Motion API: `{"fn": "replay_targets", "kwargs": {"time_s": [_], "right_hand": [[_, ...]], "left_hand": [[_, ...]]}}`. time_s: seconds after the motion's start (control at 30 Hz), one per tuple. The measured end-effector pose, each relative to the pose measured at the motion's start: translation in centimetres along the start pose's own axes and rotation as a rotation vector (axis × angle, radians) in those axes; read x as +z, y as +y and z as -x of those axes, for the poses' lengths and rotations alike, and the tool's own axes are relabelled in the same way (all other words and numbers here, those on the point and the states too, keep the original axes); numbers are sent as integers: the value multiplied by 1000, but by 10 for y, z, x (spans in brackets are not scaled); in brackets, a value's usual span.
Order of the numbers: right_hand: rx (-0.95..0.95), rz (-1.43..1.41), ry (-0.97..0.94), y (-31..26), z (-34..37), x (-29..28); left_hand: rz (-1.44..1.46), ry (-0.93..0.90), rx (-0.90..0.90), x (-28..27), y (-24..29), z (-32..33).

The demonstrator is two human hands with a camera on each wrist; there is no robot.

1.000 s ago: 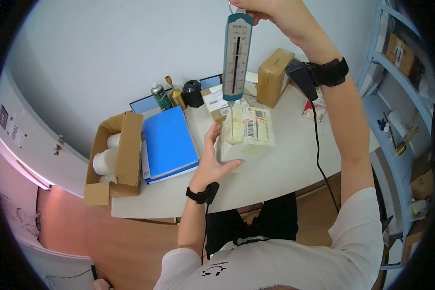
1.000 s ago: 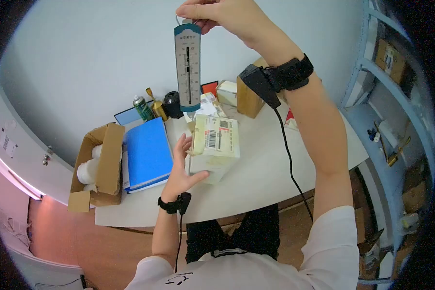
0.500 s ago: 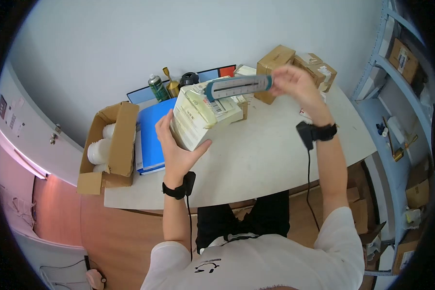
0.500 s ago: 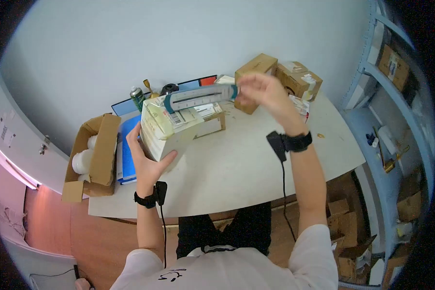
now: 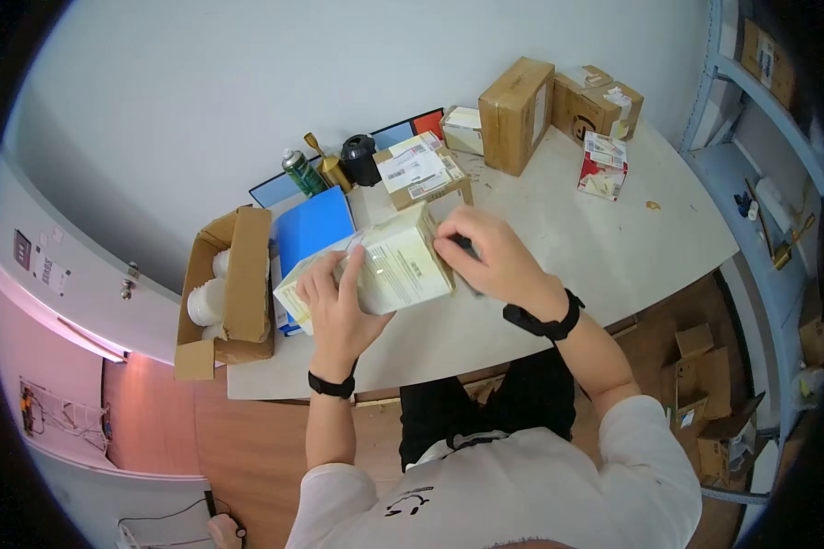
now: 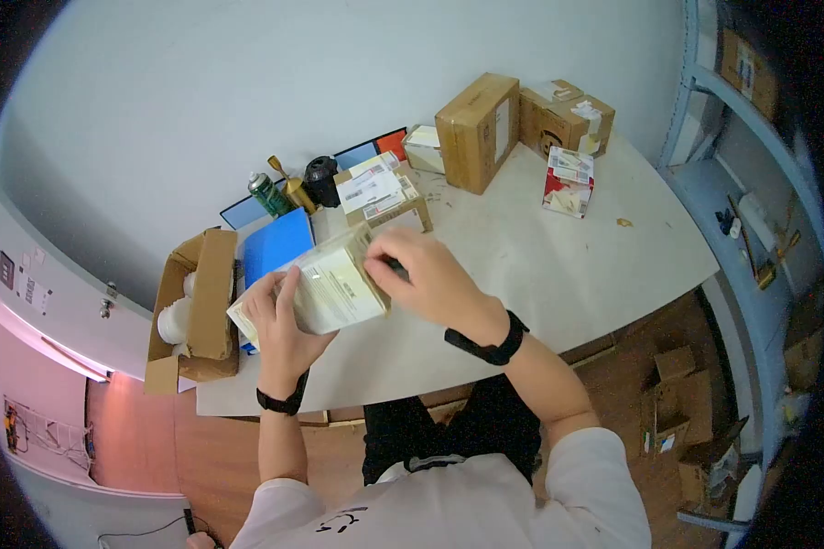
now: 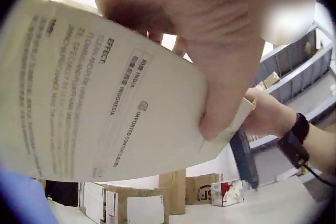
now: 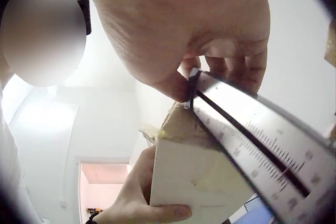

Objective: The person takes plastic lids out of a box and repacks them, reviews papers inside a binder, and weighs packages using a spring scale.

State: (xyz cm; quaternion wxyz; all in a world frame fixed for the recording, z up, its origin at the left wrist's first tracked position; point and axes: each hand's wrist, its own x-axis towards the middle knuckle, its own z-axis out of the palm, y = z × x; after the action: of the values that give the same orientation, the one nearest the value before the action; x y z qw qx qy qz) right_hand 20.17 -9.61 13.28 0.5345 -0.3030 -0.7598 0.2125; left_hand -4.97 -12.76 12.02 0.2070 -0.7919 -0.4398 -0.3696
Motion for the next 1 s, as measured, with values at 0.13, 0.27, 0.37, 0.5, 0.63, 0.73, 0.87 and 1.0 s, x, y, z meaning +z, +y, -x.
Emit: {"fn": "replay_targets", "kwargs": {"time_s": [0.13, 0.27, 0.37, 0.5, 0.63, 0.73, 0.87, 1.0], "right_hand": [[149, -205, 91, 10, 21, 16], [342, -312, 404, 24, 32, 31], [431, -405, 607, 49, 35, 15], [696, -822, 736, 88, 60, -9], [914, -799, 773, 115, 85, -8], [971, -657, 760, 146, 100, -1], [945, -123, 363, 151, 99, -15], [921, 159, 155, 150, 95, -34]], "left_hand": [[6, -131, -3, -9, 12, 0], [-27, -221, 48, -4, 20, -12], [-60, -202, 35, -1, 15, -31], [-33, -43, -157, 12, 0, -82], [358, -22, -385, 75, -57, -137], [1221, -225, -780, 120, -77, -167], [1731, -254, -1110, 163, -73, -182], [1654, -313, -1348, 223, -90, -181]]}}
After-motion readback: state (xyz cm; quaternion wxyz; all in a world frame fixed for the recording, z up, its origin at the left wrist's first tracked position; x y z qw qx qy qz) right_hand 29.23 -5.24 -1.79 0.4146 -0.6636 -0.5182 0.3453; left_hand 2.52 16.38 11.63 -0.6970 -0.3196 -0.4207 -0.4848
